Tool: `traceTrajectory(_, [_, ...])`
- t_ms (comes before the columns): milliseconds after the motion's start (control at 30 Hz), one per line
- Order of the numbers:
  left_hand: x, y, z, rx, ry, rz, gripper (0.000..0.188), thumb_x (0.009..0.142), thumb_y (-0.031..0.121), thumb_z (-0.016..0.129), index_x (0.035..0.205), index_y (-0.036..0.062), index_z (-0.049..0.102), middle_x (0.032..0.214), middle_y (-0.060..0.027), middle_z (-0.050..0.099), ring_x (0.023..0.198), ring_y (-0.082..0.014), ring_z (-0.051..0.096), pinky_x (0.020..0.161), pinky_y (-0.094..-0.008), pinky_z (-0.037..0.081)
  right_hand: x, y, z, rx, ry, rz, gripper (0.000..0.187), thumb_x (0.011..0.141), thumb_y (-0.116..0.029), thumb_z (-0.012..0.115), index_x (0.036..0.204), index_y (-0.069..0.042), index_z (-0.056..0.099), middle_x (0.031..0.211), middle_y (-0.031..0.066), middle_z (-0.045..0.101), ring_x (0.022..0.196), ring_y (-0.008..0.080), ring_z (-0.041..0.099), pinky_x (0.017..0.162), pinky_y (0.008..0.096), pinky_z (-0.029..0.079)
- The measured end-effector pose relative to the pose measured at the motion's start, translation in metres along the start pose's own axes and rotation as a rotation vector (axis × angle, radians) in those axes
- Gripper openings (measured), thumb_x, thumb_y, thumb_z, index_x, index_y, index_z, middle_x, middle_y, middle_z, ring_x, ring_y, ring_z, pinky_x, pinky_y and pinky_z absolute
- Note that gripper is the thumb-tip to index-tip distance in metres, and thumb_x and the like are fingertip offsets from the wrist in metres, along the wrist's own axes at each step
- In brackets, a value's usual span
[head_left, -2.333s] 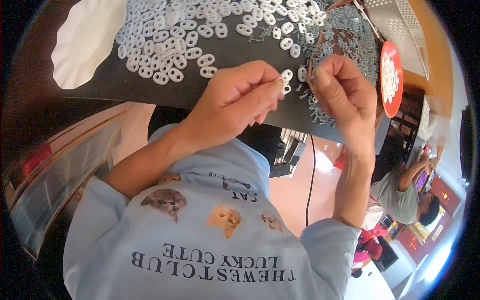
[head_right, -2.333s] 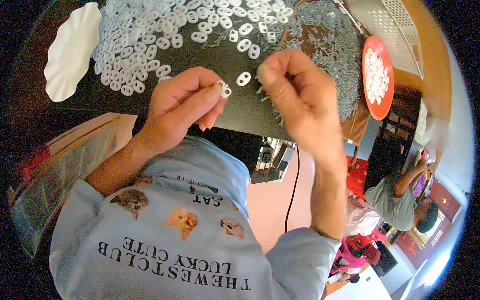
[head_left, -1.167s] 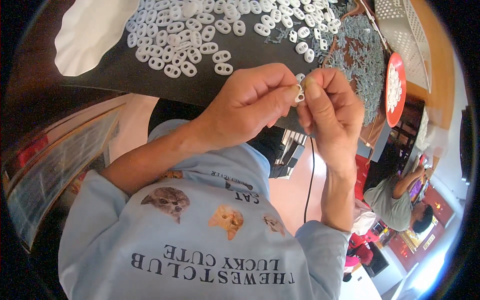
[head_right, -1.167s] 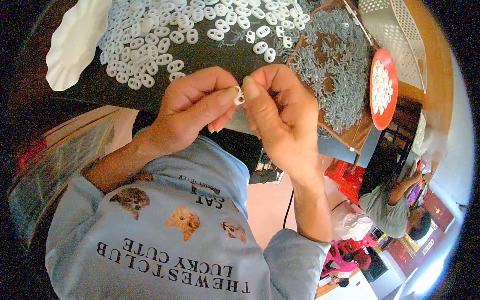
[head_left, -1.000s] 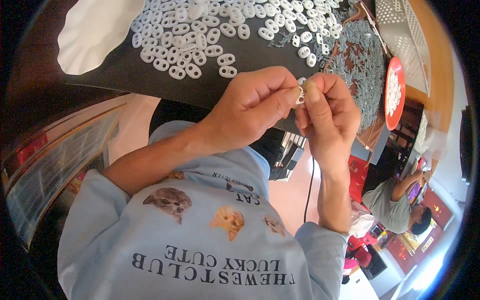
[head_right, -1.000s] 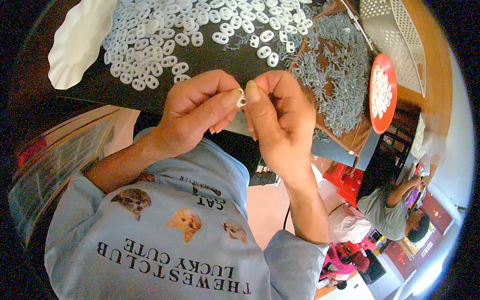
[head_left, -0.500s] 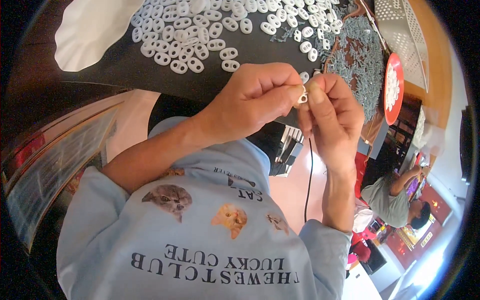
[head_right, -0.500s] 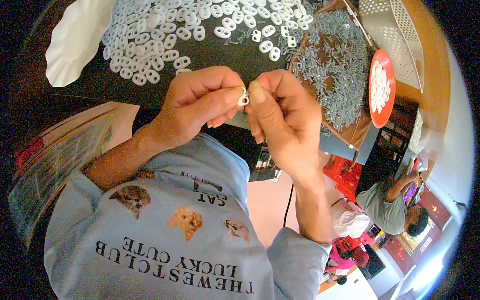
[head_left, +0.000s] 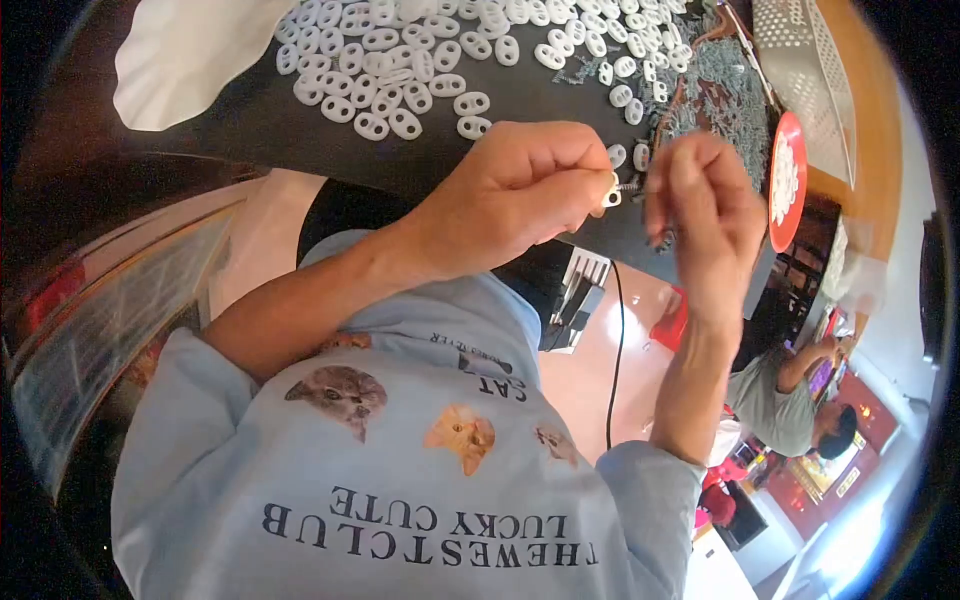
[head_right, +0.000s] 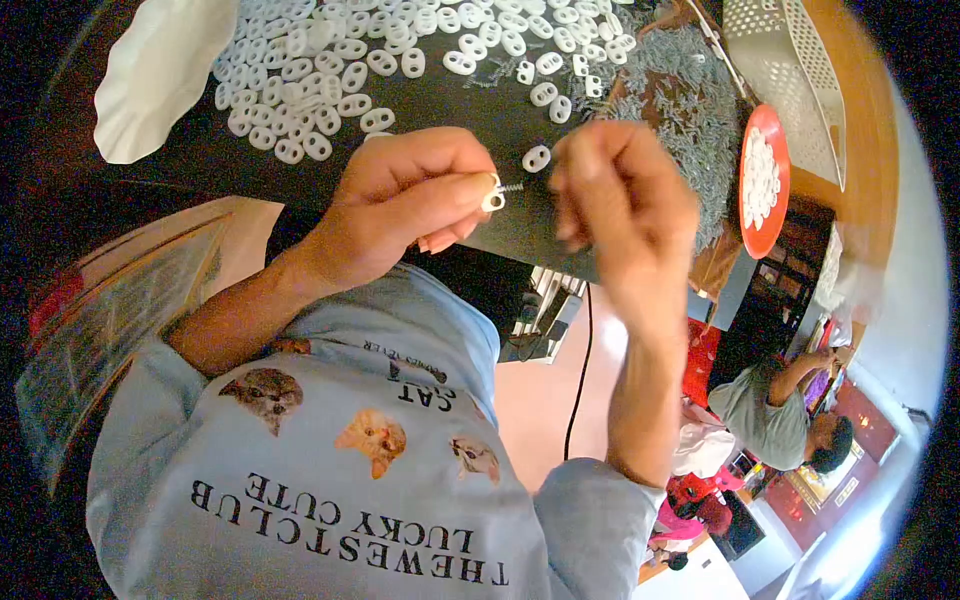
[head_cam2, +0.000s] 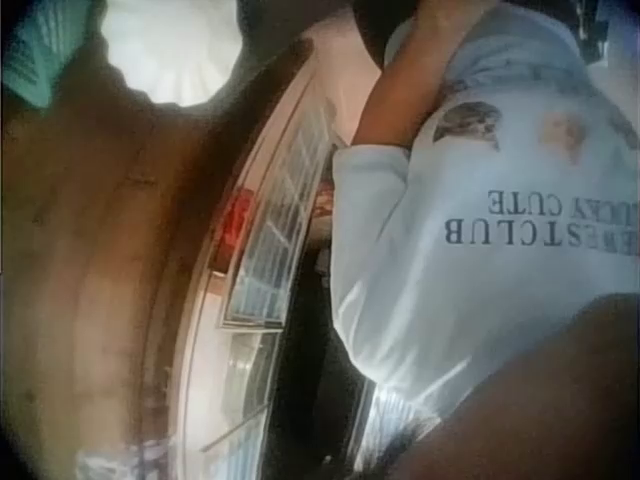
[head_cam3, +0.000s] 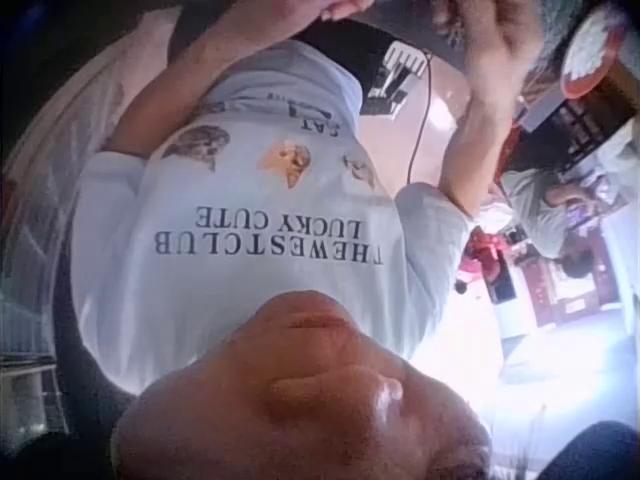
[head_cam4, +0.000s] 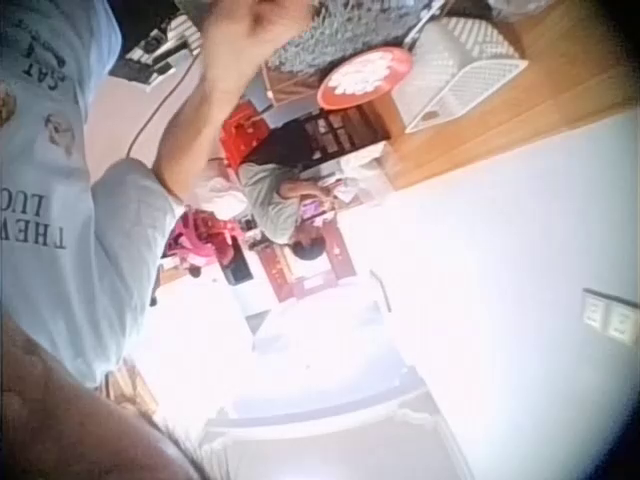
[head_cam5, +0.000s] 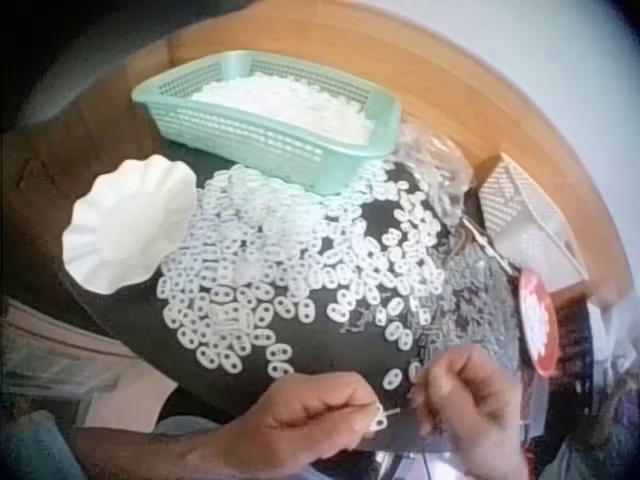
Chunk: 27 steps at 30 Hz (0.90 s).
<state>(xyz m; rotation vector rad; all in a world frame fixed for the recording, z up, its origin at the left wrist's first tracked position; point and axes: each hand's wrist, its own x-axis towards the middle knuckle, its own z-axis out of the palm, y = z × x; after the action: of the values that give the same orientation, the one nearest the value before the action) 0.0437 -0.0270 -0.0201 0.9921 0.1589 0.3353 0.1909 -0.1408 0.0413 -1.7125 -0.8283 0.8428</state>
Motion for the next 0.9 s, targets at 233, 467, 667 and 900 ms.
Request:
traceTrajectory(233, [0.002, 0.003, 0.002, 0.009, 0.006, -0.032, 0.018, 0.094, 0.013, 0.049, 0.081, 0.0011, 0.054, 0.064, 0.0011, 0.049, 0.051, -0.003, 0.04, 0.046, -0.0193, 0.032, 0.073, 0.019, -0.028, -0.897, -0.111, -0.572, 0.014, 0.09, -0.008, 0.057, 0.102, -0.003, 0.059, 0.081, 0.0053, 0.052, 0.062, 0.0135, 0.048, 0.058, 0.0251, 0.041])
traceTrajectory(467, [0.007, -0.003, 0.0, 0.019, 0.001, 0.007, 0.016, 0.093, 0.011, 0.049, 0.081, 0.0012, 0.054, 0.064, 0.0018, 0.049, 0.052, -0.0029, 0.041, 0.046, -0.0195, 0.032, 0.1, 0.015, -0.028, -1.017, -0.184, -0.641, 0.017, 0.087, -0.003, 0.057, 0.104, -0.005, 0.059, 0.082, 0.0075, 0.051, 0.071, 0.0209, 0.053, 0.065, 0.0293, 0.044])
traceTrajectory(667, [0.009, -0.004, -0.001, 0.026, 0.006, 0.01, 0.015, 0.093, 0.011, 0.05, 0.083, 0.002, 0.055, 0.065, 0.002, 0.05, 0.053, -0.0027, 0.041, 0.047, -0.0199, 0.033, 0.108, 0.007, -0.028, -1.003, -0.326, -0.577, 0.02, 0.086, -0.001, 0.057, 0.106, -0.005, 0.059, 0.084, 0.009, 0.05, 0.074, 0.0235, 0.054, 0.067, 0.0313, 0.045])
traceTrajectory(900, [0.01, -0.003, -0.001, 0.02, 0.01, -0.025, 0.015, 0.093, 0.012, 0.05, 0.083, 0.0017, 0.055, 0.066, 0.0023, 0.05, 0.054, -0.0024, 0.04, 0.049, -0.0194, 0.033, 0.114, 0.006, -0.035, -1.024, -0.342, -0.561, 0.023, 0.083, -0.002, 0.059, 0.106, -0.003, 0.058, 0.083, 0.0096, 0.051, 0.076, 0.0232, 0.056, 0.069, 0.0311, 0.046])
